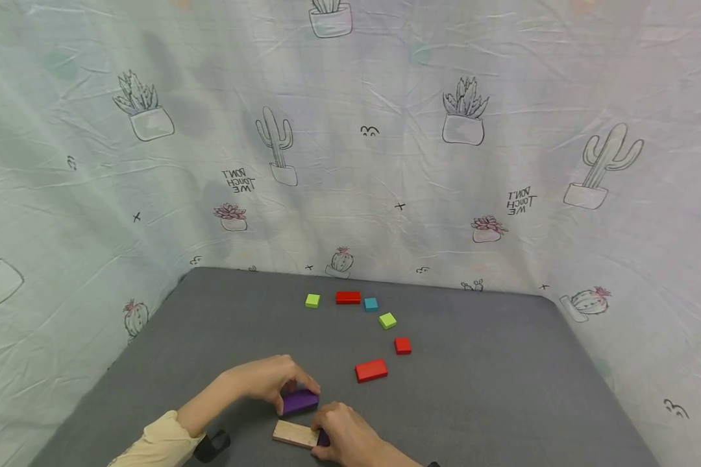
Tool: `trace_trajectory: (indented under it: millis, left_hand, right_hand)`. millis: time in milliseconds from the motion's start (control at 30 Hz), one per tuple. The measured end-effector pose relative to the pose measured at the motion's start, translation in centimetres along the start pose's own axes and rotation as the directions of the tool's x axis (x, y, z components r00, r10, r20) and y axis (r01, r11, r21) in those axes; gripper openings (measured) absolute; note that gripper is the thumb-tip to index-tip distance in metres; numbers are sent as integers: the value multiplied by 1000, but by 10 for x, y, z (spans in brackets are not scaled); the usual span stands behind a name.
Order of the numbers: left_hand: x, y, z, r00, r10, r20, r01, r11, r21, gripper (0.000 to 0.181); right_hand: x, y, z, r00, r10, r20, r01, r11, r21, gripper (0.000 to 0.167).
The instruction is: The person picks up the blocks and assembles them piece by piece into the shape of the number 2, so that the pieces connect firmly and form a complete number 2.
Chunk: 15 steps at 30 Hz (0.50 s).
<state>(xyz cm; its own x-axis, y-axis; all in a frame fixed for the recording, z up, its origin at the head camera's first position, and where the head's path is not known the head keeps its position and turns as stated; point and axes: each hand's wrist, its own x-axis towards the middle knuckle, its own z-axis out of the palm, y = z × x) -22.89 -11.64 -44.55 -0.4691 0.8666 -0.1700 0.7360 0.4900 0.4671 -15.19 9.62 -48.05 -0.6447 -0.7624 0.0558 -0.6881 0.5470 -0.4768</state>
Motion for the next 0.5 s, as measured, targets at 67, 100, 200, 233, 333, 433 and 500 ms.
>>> trace_trajectory:
  millis: [67,100,200,233,333,433,500]
  left_hand:
    - [1,-1,2,1000,12,1,-12,1000,18,65]
    - [2,-1,3,1000,15,4,-15,1000,19,65]
    - [3,0,5,999,31,10,-31,999,29,65]
    - [3,0,5,999,34,12,-34,999,28,65]
    - [5,0,7,999,32,21,-32,999,28,66]
    - [6,0,8,999,30,30,-31,999,33,67]
    - [7,2,9,999,20,37,-21,1000,22,67]
  right_hand:
    - [0,0,0,1000,-3,-3,3,1000,3,18]
    - [0,0,0,1000,-6,-6,6,1000,2,17]
    - [0,0,0,1000,-18,-15,18,1000,0,18]
    - [0,0,0,1000,-23,-18,22,1000,-2,18]
    - [0,0,0,1000,-14,-14,14,1000,0,18]
    - [0,0,0,1000,-2,-6,2,1000,5,18]
    - [0,0,0,1000,-4,-6,4,1000,4,18]
